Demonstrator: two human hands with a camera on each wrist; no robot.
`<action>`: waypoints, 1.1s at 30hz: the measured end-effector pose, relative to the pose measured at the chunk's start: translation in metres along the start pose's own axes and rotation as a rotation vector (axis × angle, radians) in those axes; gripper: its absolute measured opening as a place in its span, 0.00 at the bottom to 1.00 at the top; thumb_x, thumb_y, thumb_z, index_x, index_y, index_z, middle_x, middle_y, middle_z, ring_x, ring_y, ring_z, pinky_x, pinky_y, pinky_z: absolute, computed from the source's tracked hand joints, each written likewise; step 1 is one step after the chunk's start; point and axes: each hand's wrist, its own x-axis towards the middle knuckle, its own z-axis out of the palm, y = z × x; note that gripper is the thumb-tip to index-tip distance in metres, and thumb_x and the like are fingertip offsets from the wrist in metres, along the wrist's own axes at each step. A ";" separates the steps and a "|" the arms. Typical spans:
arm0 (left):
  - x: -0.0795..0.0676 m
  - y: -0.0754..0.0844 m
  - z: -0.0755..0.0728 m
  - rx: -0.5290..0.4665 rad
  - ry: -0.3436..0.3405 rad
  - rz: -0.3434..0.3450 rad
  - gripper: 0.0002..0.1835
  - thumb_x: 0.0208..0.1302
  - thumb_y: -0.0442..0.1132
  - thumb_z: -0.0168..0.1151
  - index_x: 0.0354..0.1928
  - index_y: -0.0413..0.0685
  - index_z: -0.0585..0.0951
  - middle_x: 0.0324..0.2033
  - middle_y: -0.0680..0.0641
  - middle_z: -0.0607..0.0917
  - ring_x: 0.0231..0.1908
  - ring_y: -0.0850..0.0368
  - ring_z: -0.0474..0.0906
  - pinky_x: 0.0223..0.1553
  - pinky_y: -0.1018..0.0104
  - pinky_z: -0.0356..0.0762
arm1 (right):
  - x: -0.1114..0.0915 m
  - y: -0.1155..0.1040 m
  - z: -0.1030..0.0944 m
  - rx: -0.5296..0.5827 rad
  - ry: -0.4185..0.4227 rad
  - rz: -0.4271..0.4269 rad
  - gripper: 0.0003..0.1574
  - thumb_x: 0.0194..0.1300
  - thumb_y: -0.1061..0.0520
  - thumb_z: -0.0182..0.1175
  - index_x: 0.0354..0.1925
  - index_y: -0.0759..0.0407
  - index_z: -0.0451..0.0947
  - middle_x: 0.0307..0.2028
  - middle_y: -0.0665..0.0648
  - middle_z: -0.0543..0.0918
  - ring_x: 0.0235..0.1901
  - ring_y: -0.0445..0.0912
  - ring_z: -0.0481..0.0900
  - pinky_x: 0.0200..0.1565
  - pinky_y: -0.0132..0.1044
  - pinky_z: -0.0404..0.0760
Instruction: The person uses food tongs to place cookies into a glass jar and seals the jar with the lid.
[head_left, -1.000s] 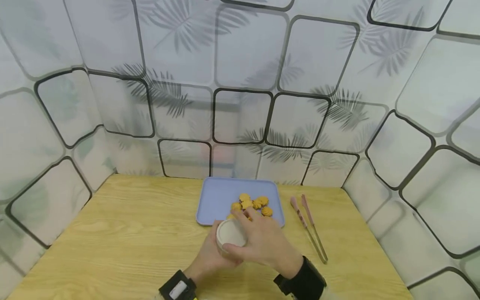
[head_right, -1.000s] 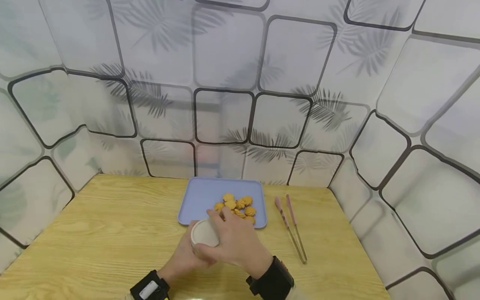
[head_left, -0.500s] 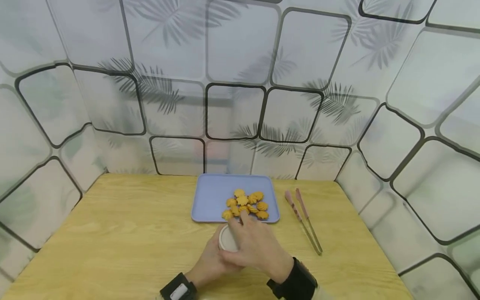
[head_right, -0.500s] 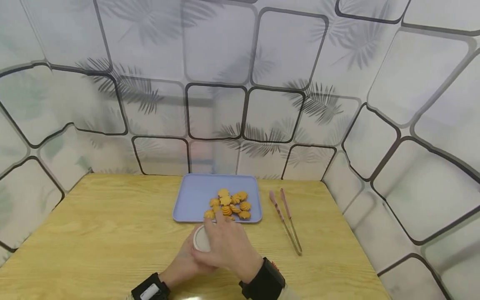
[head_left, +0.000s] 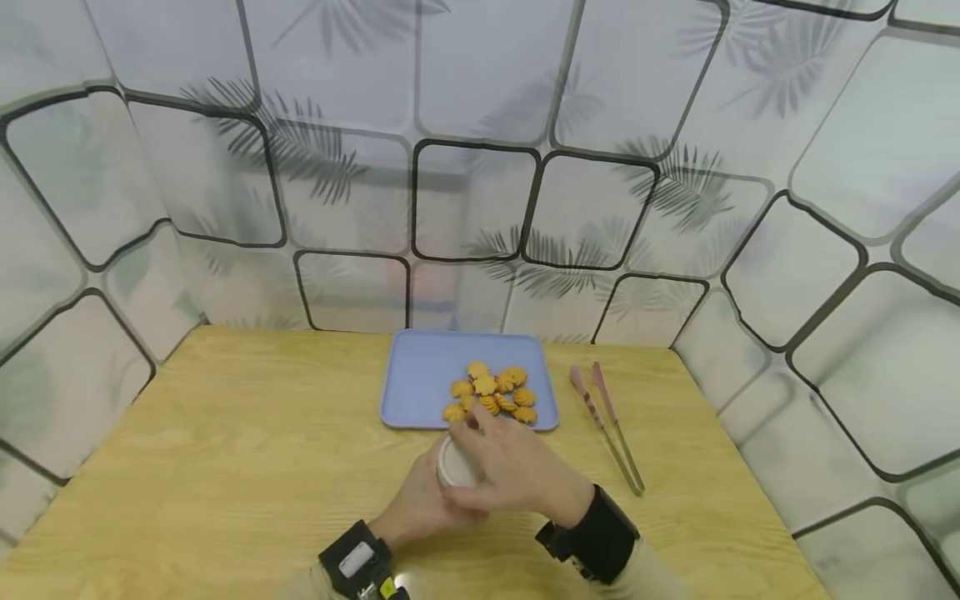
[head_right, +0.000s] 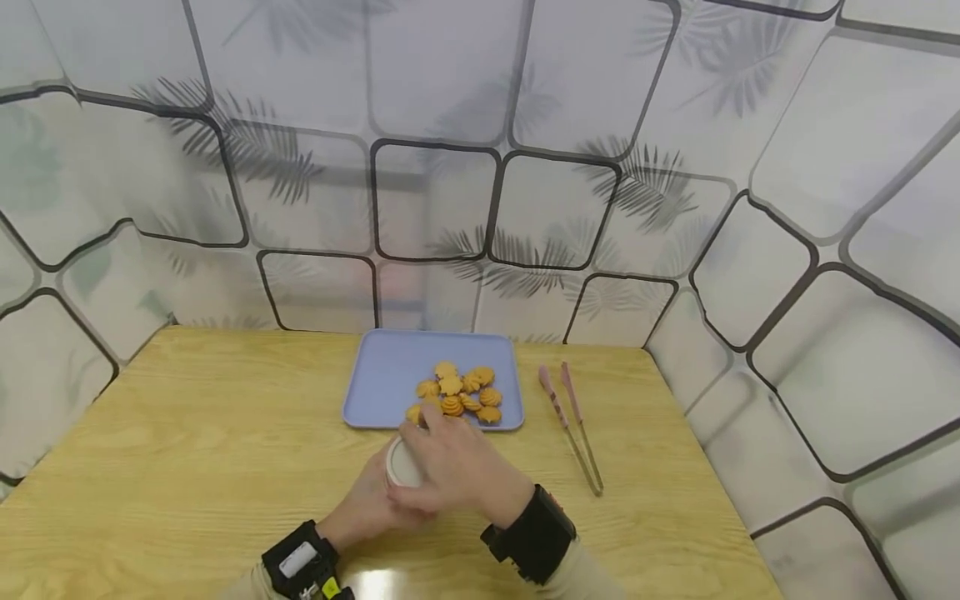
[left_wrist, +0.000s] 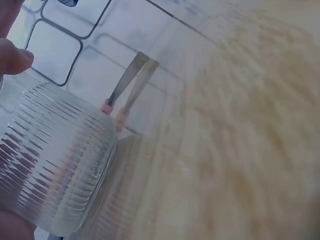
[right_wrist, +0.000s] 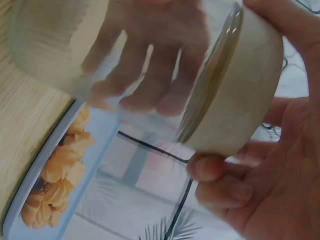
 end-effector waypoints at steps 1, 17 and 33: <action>0.000 0.000 -0.002 -0.014 -0.013 0.006 0.61 0.43 0.34 0.81 0.79 0.54 0.55 0.71 0.39 0.70 0.65 0.42 0.74 0.64 0.61 0.75 | 0.001 0.003 0.000 0.030 -0.010 -0.020 0.36 0.62 0.35 0.66 0.60 0.53 0.77 0.48 0.56 0.75 0.35 0.42 0.78 0.34 0.28 0.80; 0.002 0.002 -0.005 -0.088 -0.074 -0.033 0.58 0.43 0.31 0.80 0.76 0.49 0.56 0.71 0.38 0.68 0.68 0.41 0.70 0.66 0.65 0.72 | -0.002 -0.019 -0.004 -0.152 -0.043 0.257 0.52 0.58 0.20 0.60 0.62 0.56 0.77 0.45 0.63 0.82 0.29 0.50 0.82 0.25 0.37 0.80; 0.002 0.002 -0.008 -0.054 -0.071 -0.015 0.58 0.44 0.34 0.80 0.77 0.52 0.57 0.70 0.39 0.69 0.68 0.45 0.71 0.67 0.64 0.71 | -0.001 -0.022 -0.011 -0.138 -0.053 0.308 0.53 0.54 0.19 0.64 0.66 0.50 0.75 0.44 0.61 0.80 0.32 0.49 0.81 0.24 0.38 0.79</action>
